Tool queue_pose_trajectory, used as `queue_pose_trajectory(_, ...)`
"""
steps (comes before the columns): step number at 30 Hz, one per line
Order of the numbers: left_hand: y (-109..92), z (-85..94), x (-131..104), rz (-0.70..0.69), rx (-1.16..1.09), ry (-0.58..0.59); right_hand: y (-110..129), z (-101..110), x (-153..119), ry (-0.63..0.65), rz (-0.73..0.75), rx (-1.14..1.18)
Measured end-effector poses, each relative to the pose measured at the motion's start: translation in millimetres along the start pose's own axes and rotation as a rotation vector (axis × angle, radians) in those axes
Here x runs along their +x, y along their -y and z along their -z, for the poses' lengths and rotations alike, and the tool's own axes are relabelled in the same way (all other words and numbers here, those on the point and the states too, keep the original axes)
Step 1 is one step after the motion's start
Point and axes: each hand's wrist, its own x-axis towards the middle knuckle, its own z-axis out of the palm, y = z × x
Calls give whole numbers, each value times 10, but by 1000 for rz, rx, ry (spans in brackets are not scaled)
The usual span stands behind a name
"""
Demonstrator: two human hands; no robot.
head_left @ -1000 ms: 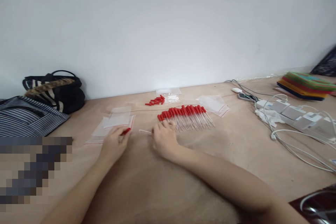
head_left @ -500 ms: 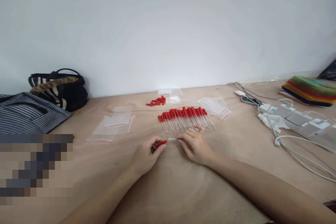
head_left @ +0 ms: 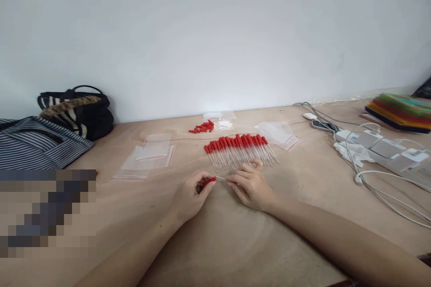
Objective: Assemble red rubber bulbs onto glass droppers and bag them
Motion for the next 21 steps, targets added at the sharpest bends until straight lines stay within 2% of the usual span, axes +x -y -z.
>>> queue_pose_trajectory(5, 27, -26, -22, -30, -75, -23, 66, -2, -3, -29, 32, 48)
queue_pose_trajectory(10, 40, -41, -43, 110, -203, -19, 125, -16, -7, -54, 44, 90)
queue_pose_trajectory(14, 59, -42, -51, 138, -244, -29, 99, -11, -13, -23, 57, 102)
queue_pose_trajectory(21, 107, -55, -92, 135, -230, 34, -2, 65, 13, 22, 158, 2)
